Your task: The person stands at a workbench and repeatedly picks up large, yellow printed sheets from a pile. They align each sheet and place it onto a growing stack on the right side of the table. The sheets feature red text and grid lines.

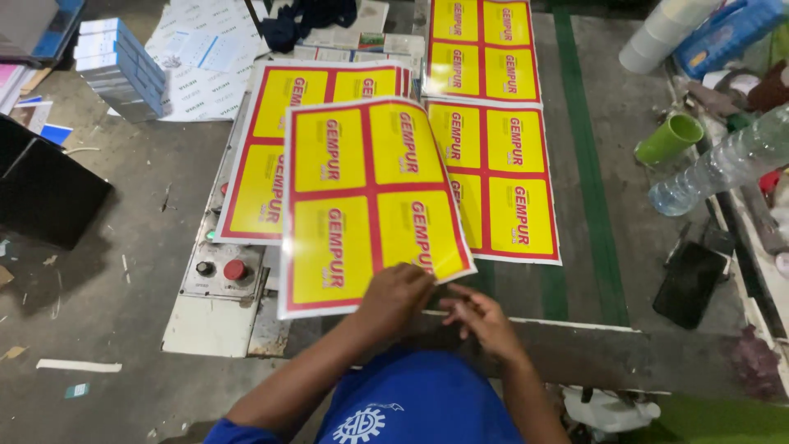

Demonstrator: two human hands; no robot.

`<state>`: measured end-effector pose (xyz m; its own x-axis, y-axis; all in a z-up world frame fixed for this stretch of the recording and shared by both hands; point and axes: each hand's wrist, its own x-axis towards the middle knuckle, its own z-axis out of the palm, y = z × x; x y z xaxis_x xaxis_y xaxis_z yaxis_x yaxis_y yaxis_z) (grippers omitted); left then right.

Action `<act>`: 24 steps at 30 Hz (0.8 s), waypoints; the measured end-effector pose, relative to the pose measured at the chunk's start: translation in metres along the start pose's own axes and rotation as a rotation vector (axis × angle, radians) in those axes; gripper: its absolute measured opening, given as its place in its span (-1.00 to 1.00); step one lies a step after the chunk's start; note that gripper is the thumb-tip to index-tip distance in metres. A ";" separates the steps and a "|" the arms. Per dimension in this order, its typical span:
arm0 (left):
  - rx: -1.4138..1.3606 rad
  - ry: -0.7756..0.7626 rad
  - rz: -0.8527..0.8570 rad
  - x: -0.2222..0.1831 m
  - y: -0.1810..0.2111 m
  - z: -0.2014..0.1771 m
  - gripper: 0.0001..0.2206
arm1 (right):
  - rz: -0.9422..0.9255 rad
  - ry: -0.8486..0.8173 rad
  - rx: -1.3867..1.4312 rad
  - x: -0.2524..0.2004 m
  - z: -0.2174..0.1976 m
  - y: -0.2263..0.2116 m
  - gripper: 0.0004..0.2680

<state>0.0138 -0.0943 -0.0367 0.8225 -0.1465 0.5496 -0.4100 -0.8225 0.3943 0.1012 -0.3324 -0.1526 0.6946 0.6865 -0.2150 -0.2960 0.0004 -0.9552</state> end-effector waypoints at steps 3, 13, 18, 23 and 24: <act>-0.027 -0.034 0.038 0.002 0.012 0.014 -0.83 | 0.007 0.024 0.119 0.012 0.002 0.014 -0.73; -0.165 -0.126 0.028 -0.016 0.016 -0.015 -0.76 | -0.008 0.366 0.253 -0.001 -0.028 0.013 -0.80; -0.114 -0.227 -0.286 -0.033 -0.017 -0.041 -0.79 | 0.009 0.642 0.229 -0.034 -0.070 0.029 -0.78; 0.097 0.068 -0.423 -0.042 -0.071 -0.053 -0.79 | 0.018 0.706 0.191 -0.073 -0.125 0.071 -0.80; 0.195 0.064 -0.449 -0.035 -0.073 -0.063 -0.71 | 0.004 0.707 0.175 -0.081 -0.135 0.079 -0.79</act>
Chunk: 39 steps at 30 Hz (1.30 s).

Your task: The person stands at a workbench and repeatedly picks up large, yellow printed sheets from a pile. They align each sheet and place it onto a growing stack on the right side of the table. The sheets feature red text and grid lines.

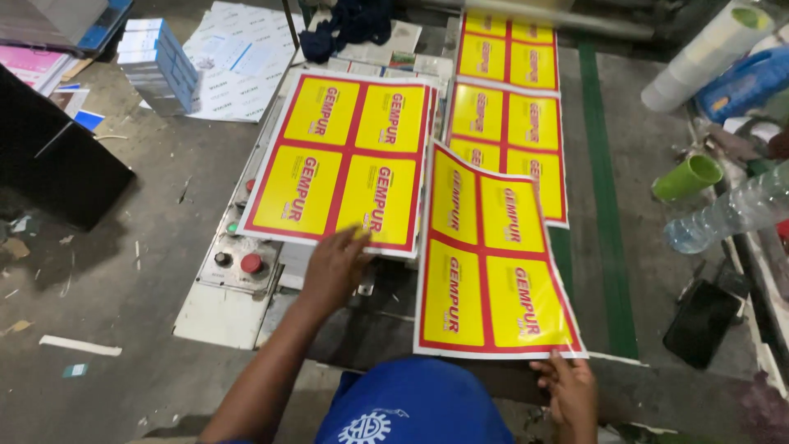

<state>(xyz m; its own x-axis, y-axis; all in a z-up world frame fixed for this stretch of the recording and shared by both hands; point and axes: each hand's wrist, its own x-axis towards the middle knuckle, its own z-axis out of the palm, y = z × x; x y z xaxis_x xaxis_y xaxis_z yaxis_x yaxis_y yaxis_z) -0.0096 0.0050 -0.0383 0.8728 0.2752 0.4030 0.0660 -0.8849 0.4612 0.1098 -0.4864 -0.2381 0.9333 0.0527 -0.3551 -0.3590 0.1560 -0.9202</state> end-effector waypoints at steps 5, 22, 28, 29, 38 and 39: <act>0.283 0.054 0.259 0.007 -0.012 0.001 -0.40 | 0.024 0.078 -0.034 -0.021 -0.024 0.003 -0.82; 0.179 0.174 0.282 0.011 -0.008 -0.026 -0.87 | 0.064 0.142 -0.071 -0.026 0.013 -0.019 -0.79; 0.138 0.236 0.263 0.005 0.000 -0.024 -0.89 | -0.025 0.009 -0.067 0.029 0.028 -0.027 -0.79; 0.134 0.235 0.249 0.005 -0.001 -0.023 -0.90 | 0.008 -0.005 -0.027 0.039 0.030 -0.027 -0.77; 0.100 0.283 0.221 -0.011 0.014 -0.026 -0.88 | 0.113 0.001 -0.008 0.030 0.023 -0.010 -0.64; 0.069 0.275 0.231 -0.014 0.019 -0.027 -0.88 | 0.113 0.011 -0.014 0.022 0.027 -0.006 -0.64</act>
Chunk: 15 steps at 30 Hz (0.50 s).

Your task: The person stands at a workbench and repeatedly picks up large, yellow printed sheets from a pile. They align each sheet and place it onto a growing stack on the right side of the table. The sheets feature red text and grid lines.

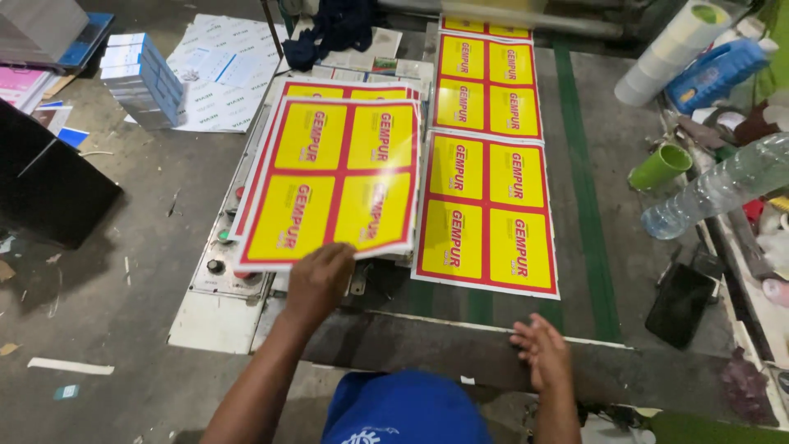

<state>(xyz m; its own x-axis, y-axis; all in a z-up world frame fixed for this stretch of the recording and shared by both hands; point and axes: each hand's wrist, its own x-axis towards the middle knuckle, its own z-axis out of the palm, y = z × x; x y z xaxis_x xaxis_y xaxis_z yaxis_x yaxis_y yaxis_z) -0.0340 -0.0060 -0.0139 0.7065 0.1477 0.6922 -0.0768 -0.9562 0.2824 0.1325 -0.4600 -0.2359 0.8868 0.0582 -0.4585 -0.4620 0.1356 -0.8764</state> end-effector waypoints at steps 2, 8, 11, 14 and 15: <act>-0.087 -0.010 0.024 -0.002 0.019 0.004 -0.85 | -0.002 -0.073 -0.034 -0.020 0.030 0.002 -0.65; -0.178 -0.089 0.082 -0.028 0.066 0.036 -0.82 | -0.033 -0.380 -0.168 -0.074 0.142 -0.009 -0.69; -0.161 -0.173 0.106 -0.037 0.081 0.043 -0.79 | -0.055 -0.553 -0.123 -0.098 0.174 -0.024 -0.71; -0.179 -0.213 0.131 -0.042 0.083 0.044 -0.74 | -0.032 -0.585 0.009 -0.107 0.184 -0.033 -0.75; -0.192 -0.222 0.140 -0.044 0.082 0.044 -0.75 | 0.002 -0.537 0.060 -0.108 0.185 -0.034 -0.77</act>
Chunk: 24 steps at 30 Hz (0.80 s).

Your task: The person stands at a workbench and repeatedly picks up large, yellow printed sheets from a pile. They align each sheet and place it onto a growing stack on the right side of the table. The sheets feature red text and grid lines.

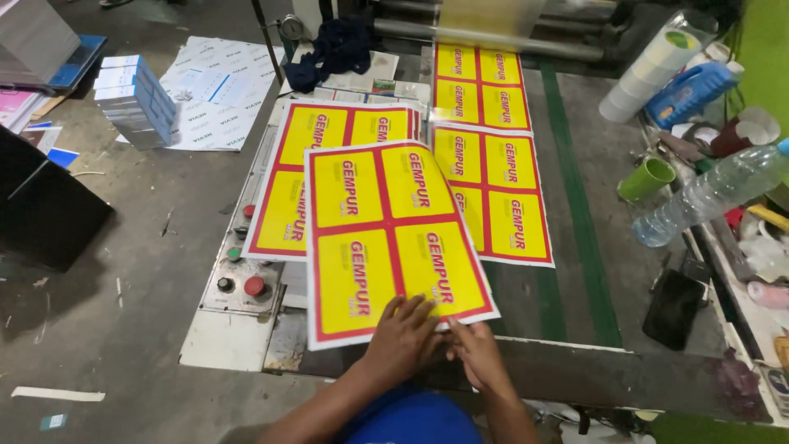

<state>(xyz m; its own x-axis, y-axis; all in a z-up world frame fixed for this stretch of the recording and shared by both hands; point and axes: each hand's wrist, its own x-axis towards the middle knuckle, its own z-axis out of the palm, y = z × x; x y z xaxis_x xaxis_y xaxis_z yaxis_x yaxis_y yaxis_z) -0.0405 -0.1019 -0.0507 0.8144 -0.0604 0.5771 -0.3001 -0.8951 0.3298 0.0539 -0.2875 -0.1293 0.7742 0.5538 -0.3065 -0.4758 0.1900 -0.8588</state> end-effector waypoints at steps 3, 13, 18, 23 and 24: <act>-0.070 -0.031 0.086 0.002 -0.005 -0.024 -0.70 | -0.016 0.153 -0.041 -0.006 -0.034 0.018 -0.81; 0.060 0.042 -0.235 0.012 -0.118 -0.024 -0.72 | -0.179 0.560 -0.050 -0.054 -0.138 0.030 -0.83; 0.272 -0.068 -0.139 0.016 -0.119 -0.039 -0.42 | -0.100 0.673 -0.059 -0.074 -0.176 0.027 -0.80; 0.280 -0.112 -0.118 0.009 -0.135 -0.033 -0.70 | 0.008 0.743 -0.087 -0.077 -0.203 0.026 -0.79; 0.251 -0.116 -0.100 0.006 -0.134 -0.034 -0.72 | 0.026 0.747 -0.091 -0.085 -0.208 0.032 -0.79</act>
<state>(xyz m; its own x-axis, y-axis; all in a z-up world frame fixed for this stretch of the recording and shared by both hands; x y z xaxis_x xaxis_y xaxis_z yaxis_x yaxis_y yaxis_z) -0.0120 0.0325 -0.0658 0.8895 -0.0034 0.4569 -0.0948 -0.9796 0.1773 0.0601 -0.4972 -0.2159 0.8558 -0.1464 -0.4962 -0.4863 0.0992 -0.8681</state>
